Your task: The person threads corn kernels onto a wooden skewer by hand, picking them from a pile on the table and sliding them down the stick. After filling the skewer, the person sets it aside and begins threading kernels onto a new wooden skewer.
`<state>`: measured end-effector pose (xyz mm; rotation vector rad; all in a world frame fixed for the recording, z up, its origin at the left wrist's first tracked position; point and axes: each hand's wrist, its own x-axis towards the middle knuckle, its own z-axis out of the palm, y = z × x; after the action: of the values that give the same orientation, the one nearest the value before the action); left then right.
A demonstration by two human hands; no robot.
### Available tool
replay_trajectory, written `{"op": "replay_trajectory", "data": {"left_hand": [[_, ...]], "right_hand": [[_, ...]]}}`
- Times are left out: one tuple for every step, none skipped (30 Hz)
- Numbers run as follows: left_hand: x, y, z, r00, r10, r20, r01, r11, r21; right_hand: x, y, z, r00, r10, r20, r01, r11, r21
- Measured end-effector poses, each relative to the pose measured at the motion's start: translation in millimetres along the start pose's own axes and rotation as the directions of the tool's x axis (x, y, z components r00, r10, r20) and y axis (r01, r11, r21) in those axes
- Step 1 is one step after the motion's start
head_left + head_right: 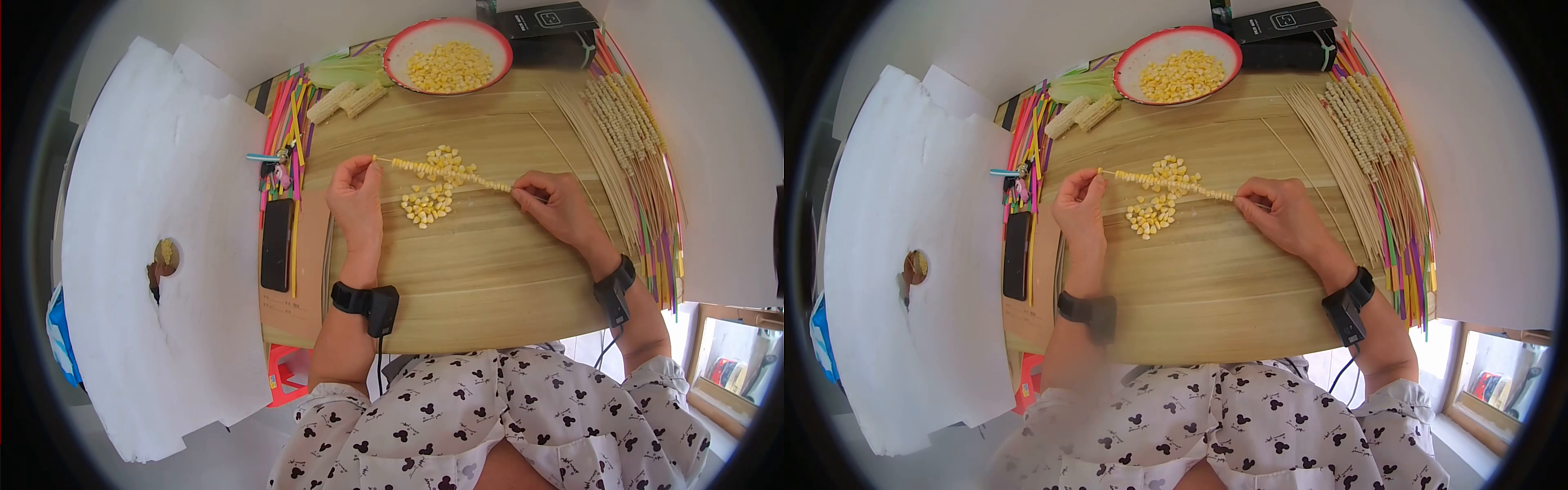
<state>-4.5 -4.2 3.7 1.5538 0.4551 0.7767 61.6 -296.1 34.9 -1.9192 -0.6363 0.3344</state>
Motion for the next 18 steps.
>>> {"op": "replay_trajectory", "data": {"left_hand": [[-0.3,0.7,0.2,1.0,0.0,0.0,0.0,1.0,0.0],[-0.7,1.2,0.4,1.0,-0.01,0.0,0.01,1.0,-0.007],[-0.9,1.5,0.4,1.0,-0.021,0.001,0.021,1.0,-0.014],[-0.6,0.6,-0.3,1.0,-0.021,0.0,0.021,1.0,-0.014],[0.0,-0.8,-1.3,0.999,-0.034,0.004,0.034,0.999,-0.025],[0.3,-1.0,-1.6,0.999,-0.048,0.007,0.048,0.998,-0.037],[0.2,-0.8,-1.7,0.999,-0.048,0.007,0.048,0.998,-0.037],[0.0,-0.2,-1.6,0.999,-0.054,0.008,0.054,0.998,-0.042],[-0.1,0.3,-1.5,0.998,-0.061,0.009,0.061,0.997,-0.047],[0.2,-0.5,-1.6,0.998,-0.061,0.008,0.061,0.997,-0.047],[0.8,-2.0,-1.9,0.998,-0.057,0.01,0.057,0.997,-0.049],[1.0,-2.7,-2.0,0.999,-0.054,0.011,0.054,0.997,-0.05],[1.1,-2.9,-2.1,0.998,-0.054,0.011,0.054,0.997,-0.05],[1.1,-2.7,-2.0,0.998,-0.054,0.013,0.055,0.997,-0.059],[1.2,-2.6,-1.9,0.998,-0.055,0.016,0.056,0.996,-0.067],[1.4,-2.8,-1.9,0.998,-0.055,0.016,0.056,0.996,-0.068],[1.7,-3.1,-1.9,0.998,-0.055,0.018,0.057,0.995,-0.078],[1.8,-3.0,-1.8,0.998,-0.055,0.019,0.057,0.995,-0.088]], "right_hand": [[0.0,-0.1,0.0,1.0,-0.005,-0.001,0.005,1.0,-0.001],[0.0,-0.2,0.1,1.0,-0.011,-0.003,0.011,1.0,-0.002],[0.0,-0.2,0.1,1.0,-0.011,-0.003,0.011,1.0,-0.002],[0.0,-0.2,0.1,1.0,-0.008,-0.001,0.008,1.0,0.003],[0.0,-0.2,0.0,1.0,-0.006,0.001,0.006,1.0,0.009],[-0.1,-0.3,0.0,1.0,-0.006,0.001,0.006,1.0,0.009],[-0.1,-0.5,-0.1,1.0,-0.009,-0.001,0.009,1.0,0.006],[-0.2,-0.7,-0.1,1.0,-0.012,-0.003,0.012,1.0,0.002],[-0.2,-1.0,-0.2,1.0,-0.012,-0.003,0.012,1.0,0.002],[-0.2,-1.3,-0.4,1.0,-0.012,-0.004,0.012,1.0,-0.007],[-0.1,-1.5,-0.4,1.0,-0.013,-0.004,0.013,1.0,-0.015],[-0.1,-0.8,0.0,1.0,-0.013,-0.003,0.013,1.0,-0.015],[0.0,0.7,0.4,1.0,-0.018,-0.008,0.018,1.0,-0.01],[0.1,1.5,0.5,1.0,-0.024,-0.013,0.024,1.0,-0.005],[0.3,1.6,0.3,1.0,-0.024,-0.013,0.024,1.0,-0.004],[0.4,1.7,0.1,1.0,-0.015,-0.007,0.015,1.0,-0.004],[0.4,1.8,-0.1,1.0,-0.005,-0.002,0.005,1.0,-0.004],[0.3,1.8,-0.2,1.0,-0.005,-0.002,0.005,1.0,-0.005]]}}
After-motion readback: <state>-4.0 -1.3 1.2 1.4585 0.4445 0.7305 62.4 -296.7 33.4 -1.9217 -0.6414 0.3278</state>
